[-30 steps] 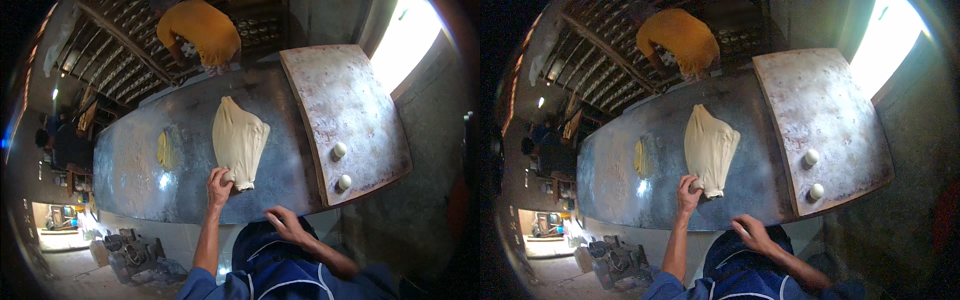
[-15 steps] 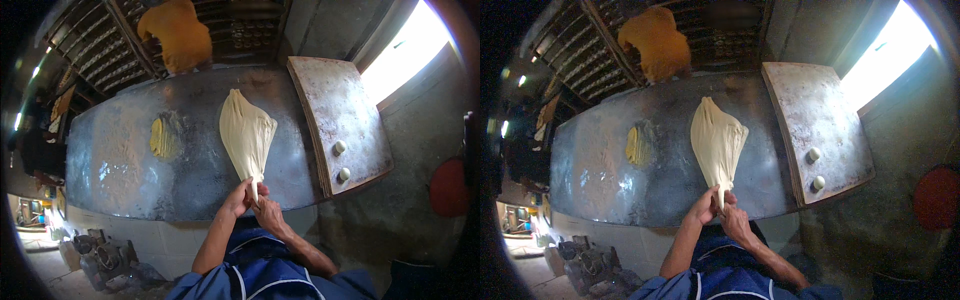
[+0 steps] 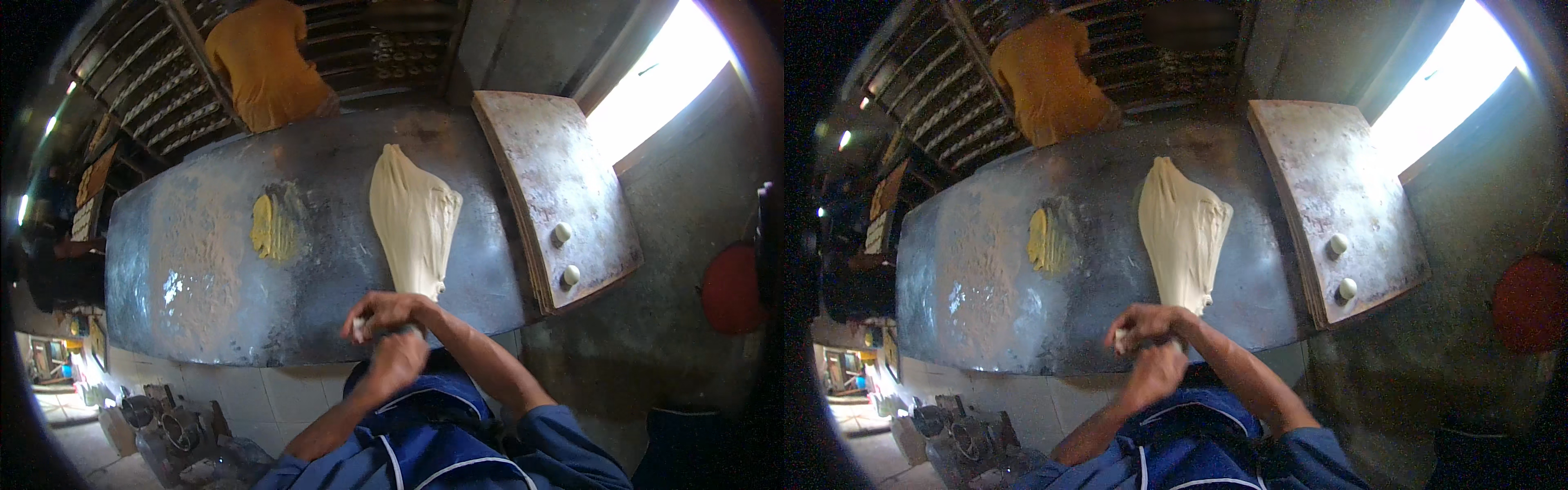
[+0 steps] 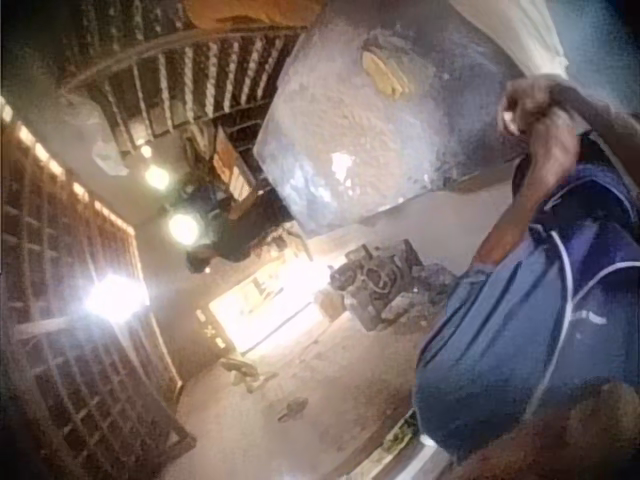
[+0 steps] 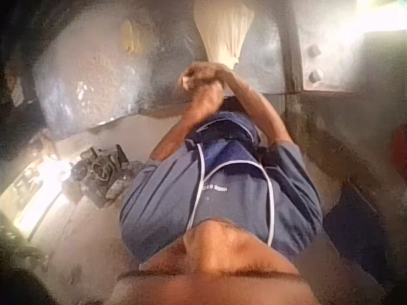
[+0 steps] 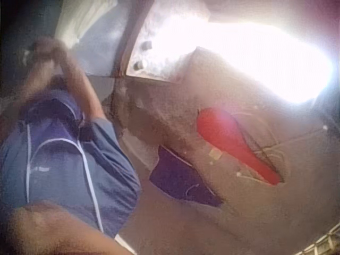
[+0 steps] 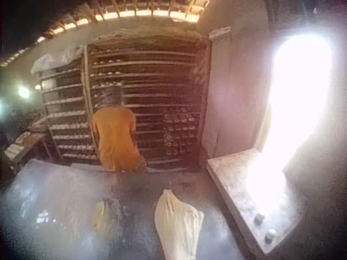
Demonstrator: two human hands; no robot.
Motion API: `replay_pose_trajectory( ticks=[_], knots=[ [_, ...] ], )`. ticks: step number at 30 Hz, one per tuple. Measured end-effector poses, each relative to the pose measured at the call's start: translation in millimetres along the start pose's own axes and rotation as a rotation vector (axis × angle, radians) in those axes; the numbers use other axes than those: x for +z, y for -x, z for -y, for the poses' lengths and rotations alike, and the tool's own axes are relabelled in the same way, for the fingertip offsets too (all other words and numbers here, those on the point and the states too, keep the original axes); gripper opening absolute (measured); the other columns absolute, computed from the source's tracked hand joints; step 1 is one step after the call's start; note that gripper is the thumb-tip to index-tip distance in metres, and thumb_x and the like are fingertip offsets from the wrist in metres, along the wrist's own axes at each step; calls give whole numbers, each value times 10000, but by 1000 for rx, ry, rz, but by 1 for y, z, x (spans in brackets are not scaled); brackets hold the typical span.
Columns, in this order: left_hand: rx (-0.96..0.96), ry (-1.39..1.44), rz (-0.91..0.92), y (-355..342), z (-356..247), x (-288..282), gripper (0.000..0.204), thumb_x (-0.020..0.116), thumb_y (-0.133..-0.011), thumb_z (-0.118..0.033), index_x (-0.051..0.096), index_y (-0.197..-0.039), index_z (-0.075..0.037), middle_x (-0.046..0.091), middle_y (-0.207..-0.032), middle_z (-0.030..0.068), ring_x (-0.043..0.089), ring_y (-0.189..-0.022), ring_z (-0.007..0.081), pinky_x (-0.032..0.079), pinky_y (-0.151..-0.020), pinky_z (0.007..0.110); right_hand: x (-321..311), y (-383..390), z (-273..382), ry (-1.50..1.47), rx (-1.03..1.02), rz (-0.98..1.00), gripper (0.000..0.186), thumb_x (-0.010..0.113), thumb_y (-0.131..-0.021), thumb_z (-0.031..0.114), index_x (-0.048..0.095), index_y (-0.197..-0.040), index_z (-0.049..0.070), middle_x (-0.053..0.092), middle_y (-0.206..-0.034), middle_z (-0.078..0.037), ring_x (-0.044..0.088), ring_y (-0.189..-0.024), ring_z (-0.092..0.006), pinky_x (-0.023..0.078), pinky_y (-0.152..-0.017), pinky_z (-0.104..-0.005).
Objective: The person rolls small pieces of dough into balls and places them on a wooden board. Another person assists by arranging the dough balls on the board. The task continues with repeated rolling and placement of dough balls.
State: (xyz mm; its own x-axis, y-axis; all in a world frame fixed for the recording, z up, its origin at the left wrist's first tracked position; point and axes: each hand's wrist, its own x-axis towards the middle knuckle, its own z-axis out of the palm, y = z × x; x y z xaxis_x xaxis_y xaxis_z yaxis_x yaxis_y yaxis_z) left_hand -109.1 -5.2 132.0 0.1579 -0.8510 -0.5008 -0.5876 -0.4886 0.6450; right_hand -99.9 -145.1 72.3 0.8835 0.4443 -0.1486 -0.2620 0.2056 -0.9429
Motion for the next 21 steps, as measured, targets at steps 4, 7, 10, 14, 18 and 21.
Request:
replay_pose_trajectory(
  ticks=[4, 7, 10, 14, 18, 21],
  knots=[
    [767, 226, -98, 65, -73, -54, 212, 640, -907, -279, 665, -944, -71, 664, -997, 147, 645, -1025, 332, 468, -946, 509, 39, 30, 1, -129, 78, -35, 362, 675, -1023, 223, 674, -1320, 17, 740, -1105, -78, 675, -970, -146, 547, -903, -333],
    [780, 93, -401, 63, -47, -75, 158, 624, -917, -240, 647, -993, -103, 598, -1037, 84, 569, -1096, 286, 354, -1042, 514, 58, 119, -23, 470, -71, -868, 348, 655, -1012, 177, 672, -1331, 39, 724, -1149, -168, 681, -1106, -269, 528, -995, -410],
    [420, -30, -669, 22, 87, 16, 213, 604, -931, -205, 602, -1130, -130, 534, -1012, 46, 535, -1073, 261, 283, -1068, 551, 60, 189, -68, 1234, 143, -1138, 476, 701, -946, 196, 615, -1406, 108, 560, -1405, -239, 503, -1343, -396, 399, -1123, -517],
    [61, -434, -800, -18, 155, -25, 407, 681, -955, -282, 505, -1255, -71, 522, -1043, 142, 528, -1041, 327, 337, -977, 539, 9, 209, -57, 1511, 412, -1311, 575, 734, -907, 353, 562, -1438, 213, 394, -1511, -233, 329, -1423, -441, 275, -1150, -583],
    [-17, -7, -1023, -96, 116, -7, 388, 709, -948, -258, 492, -1191, -47, 531, -1063, 169, 536, -1017, 375, 393, -917, 496, -17, 107, -55, 1251, 402, -1464, 519, 710, -910, 434, 541, -1165, 16, 534, -1082, -192, 509, -1057, -371, 377, -913, -503],
    [264, 80, -979, -68, 120, 48, 311, 704, -945, -179, 472, -1100, -41, 524, -1044, 165, 533, -976, 363, 422, -878, 477, 25, 147, -112, 1116, 95, -1256, 464, 793, -832, 332, 523, -1036, 15, 502, -987, -181, 494, -957, -366, 386, -852, -488]
  ],
)
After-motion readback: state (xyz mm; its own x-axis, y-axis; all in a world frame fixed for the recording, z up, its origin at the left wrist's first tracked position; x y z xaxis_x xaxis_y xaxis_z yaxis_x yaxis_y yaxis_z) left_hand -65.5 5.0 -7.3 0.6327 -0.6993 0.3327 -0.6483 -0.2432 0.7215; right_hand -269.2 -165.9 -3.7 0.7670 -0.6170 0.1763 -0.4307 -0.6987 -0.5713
